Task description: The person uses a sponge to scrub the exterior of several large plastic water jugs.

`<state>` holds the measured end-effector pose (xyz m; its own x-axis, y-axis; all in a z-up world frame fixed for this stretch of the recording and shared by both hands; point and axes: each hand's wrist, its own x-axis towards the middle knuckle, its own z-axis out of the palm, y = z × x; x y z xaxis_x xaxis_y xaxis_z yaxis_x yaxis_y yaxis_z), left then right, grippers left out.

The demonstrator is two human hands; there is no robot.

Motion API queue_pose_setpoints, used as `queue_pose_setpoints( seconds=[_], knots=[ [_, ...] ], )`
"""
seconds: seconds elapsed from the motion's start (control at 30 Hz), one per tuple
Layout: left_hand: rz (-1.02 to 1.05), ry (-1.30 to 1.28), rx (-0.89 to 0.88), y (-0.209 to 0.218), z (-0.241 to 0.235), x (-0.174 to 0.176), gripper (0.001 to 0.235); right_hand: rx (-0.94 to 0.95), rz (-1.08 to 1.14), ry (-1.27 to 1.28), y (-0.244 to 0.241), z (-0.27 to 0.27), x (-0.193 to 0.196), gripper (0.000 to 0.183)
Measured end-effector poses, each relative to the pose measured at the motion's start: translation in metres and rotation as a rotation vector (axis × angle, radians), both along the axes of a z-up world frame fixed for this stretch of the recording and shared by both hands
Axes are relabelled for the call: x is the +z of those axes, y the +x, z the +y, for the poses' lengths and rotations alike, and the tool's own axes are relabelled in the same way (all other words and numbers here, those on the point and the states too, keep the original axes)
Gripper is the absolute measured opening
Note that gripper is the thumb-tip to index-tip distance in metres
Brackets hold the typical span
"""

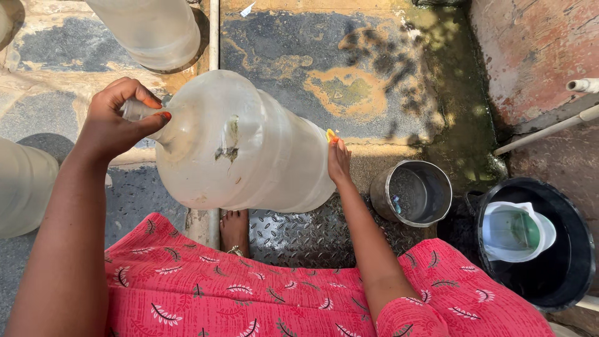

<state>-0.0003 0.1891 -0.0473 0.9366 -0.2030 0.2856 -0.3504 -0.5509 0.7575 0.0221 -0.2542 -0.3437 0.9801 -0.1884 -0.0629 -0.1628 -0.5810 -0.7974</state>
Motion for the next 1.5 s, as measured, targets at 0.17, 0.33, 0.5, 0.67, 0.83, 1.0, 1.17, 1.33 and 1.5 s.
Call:
queue_pose_setpoints(
  seconds=[0.17,0.33,0.5,0.67,0.83,1.0,1.17,1.33,1.5],
  knots=[
    [-0.009,0.018,0.035,0.008,-0.003,-0.003,0.024,-0.273,0.267,0.507,0.009,-0.006,0.002,0.100],
    [-0.003,0.126,0.194,0.007,-0.018,0.000,0.026,0.160,-0.217,0.359,-0.024,0.087,0.126,0.104],
    [-0.012,0.148,0.209,0.006,-0.011,-0.003,0.025,0.393,-0.575,0.344,-0.074,0.133,0.175,0.094],
    [0.009,0.115,0.202,0.004,0.010,-0.015,0.028,0.107,-0.533,-0.054,-0.057,0.088,0.087,0.086],
    [-0.021,0.142,0.117,0.012,0.024,-0.021,0.025,-0.203,0.123,0.575,-0.028,-0.005,-0.043,0.113],
    [-0.053,0.212,0.142,0.012,0.010,-0.014,0.026,-0.291,0.531,1.301,-0.033,-0.044,-0.113,0.139],
    [0.126,0.231,0.290,0.010,-0.011,0.001,0.036,-0.264,0.395,1.206,-0.017,-0.047,-0.093,0.138],
    [0.119,0.353,0.414,0.017,-0.032,0.003,0.038,-0.282,0.278,0.905,0.000,-0.029,-0.015,0.117],
    [-0.003,0.387,0.456,0.032,-0.062,-0.008,0.043,-0.055,0.180,0.856,-0.007,0.020,0.097,0.105]
  ],
)
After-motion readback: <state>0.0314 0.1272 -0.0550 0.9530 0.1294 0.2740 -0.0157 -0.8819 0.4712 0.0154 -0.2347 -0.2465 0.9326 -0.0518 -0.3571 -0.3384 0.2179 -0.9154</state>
